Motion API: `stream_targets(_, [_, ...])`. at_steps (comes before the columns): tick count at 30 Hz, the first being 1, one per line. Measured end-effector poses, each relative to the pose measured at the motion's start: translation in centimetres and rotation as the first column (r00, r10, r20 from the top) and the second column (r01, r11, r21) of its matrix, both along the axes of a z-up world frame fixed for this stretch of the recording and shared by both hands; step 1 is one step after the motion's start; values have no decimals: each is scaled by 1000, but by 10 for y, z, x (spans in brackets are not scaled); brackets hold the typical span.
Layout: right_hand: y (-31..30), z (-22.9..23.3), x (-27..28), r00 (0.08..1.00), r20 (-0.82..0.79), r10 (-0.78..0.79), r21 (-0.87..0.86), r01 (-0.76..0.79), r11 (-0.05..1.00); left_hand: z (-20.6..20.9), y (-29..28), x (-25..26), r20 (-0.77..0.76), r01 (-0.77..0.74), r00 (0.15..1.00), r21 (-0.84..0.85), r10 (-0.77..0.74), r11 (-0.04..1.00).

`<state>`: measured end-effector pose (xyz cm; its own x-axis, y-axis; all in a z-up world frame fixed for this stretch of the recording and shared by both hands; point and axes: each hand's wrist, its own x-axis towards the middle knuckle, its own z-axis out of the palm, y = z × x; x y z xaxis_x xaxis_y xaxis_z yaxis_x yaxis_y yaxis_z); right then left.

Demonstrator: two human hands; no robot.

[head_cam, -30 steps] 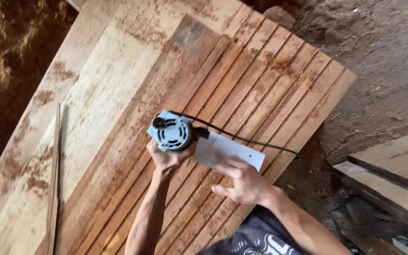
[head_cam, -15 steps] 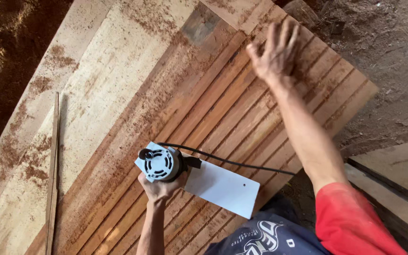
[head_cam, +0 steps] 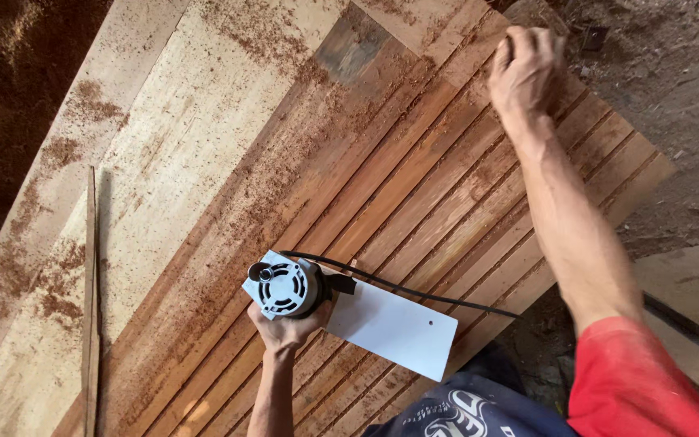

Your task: The person uses a handheld electric router to carve parallel grooves into a large wooden board. They guide the tool along the wood surface, creating a series of evenly spaced lines while wood shavings accumulate on the board.

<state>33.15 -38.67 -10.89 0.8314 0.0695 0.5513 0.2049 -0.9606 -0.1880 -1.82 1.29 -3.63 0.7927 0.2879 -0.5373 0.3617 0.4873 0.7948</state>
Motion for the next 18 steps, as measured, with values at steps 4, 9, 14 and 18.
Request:
stream_targets(4, [30, 28, -48, 996, -66, 61, 42, -59, 997, -12, 2, 5, -304, -399, 915, -586, 265, 706])
stream_targets(9, [28, 21, -74, 771, -285, 570, 373, -459, 807, -4, -3, 14, -368, -358, 898, -296, 240, 886])
stream_targets(14, [-19, -3, -23, 969, 44, 242, -217, -227, 949, 22, -12, 16, -163, 39, 986, 135, -16, 990])
stream_targets(18, [16, 7, -42, 981, -80, 175, -74, -181, 981, 14, -17, 26, -525, -589, 790, -508, 316, 628])
